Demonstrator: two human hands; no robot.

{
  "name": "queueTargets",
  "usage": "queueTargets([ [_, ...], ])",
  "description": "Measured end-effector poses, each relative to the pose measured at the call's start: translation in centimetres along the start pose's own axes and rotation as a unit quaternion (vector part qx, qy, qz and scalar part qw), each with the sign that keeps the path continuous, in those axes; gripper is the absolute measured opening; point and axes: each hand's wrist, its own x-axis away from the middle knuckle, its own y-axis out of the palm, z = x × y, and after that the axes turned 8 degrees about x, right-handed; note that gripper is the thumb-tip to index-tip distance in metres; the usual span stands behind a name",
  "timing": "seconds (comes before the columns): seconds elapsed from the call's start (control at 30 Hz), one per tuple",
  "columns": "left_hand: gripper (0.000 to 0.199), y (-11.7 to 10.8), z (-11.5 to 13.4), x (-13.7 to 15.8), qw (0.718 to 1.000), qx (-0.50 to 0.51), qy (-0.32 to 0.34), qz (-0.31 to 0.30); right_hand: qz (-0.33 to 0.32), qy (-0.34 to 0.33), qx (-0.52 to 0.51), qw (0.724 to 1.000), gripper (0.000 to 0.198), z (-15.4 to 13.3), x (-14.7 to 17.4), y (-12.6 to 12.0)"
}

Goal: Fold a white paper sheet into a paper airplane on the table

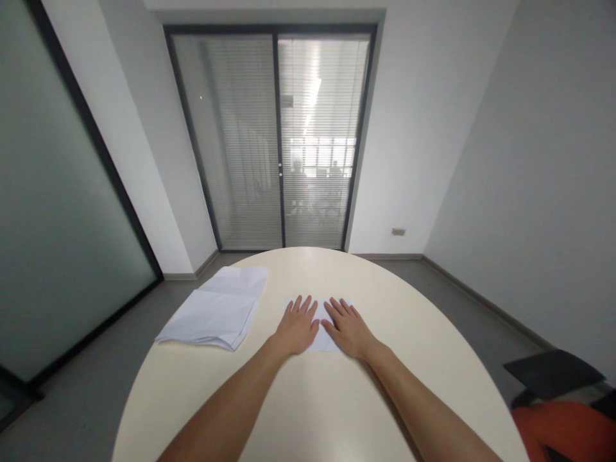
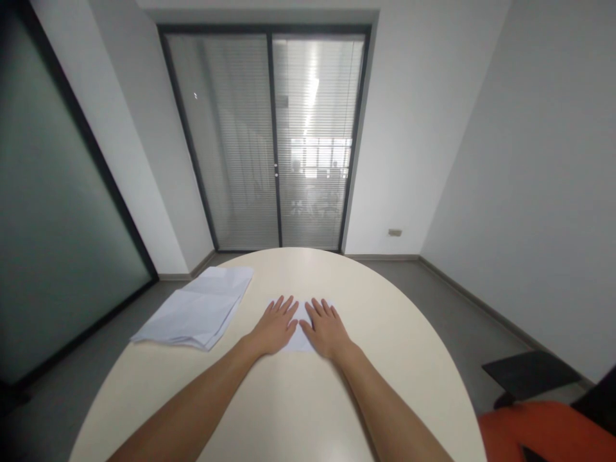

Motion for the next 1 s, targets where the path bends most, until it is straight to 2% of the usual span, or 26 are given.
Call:
queueTargets([
  [0.83,0.059,0.06,0.05,0.09,1.000,0.012,-0.004,0.005,-0.001,0.001,0.001,1.000,0.069,0.11,0.01,-0.16],
  [1.0,0.065,0.43,-0.11,-0.06,0.998,0.003,-0.055,0.020,-0.003,0.010,0.012,1.000,0.069,0.59,-0.03,-0.07],
])
